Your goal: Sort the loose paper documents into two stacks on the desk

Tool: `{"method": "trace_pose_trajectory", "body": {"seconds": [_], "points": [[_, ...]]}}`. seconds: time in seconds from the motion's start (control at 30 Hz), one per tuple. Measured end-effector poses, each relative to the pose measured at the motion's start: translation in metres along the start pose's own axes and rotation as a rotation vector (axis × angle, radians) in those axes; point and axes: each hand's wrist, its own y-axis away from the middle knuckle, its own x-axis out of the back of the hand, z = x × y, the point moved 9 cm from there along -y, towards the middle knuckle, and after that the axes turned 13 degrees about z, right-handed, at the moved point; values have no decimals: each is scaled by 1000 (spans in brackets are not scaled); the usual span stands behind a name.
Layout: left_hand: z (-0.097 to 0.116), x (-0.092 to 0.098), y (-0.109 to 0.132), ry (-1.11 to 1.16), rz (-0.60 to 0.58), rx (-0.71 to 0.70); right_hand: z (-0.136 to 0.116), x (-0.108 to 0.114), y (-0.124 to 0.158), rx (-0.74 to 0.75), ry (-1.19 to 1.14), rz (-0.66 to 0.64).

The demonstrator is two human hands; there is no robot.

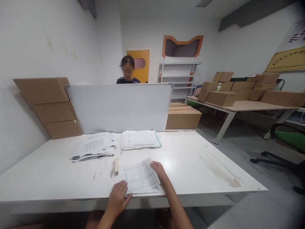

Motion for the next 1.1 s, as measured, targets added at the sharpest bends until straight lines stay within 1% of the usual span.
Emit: {"method": "trace_pose_trajectory", "body": {"seconds": [0.23,0.37,0.5,0.6,0.7,0.9,1.1], "points": [[-1,5,-5,3,13,85,-3,-5,-6,95,144,-19],[-3,8,-7,36,20,127,-3,-5,-4,97,127,-27],[-6,6,-4,57,-1,165,-1,-7,0,52,62,-47],[-5,8,-3,34,26,135,1,-10,2,24,14,-87],[-1,11,-4,-7,46,77,4,-11,1,10,28,-107],[3,9,-6,-18,-10,36,-4,-10,-2,97,141,-118],[4,7,-5,-16,-30,29,-5,-11,-2,97,157,-132]]}}
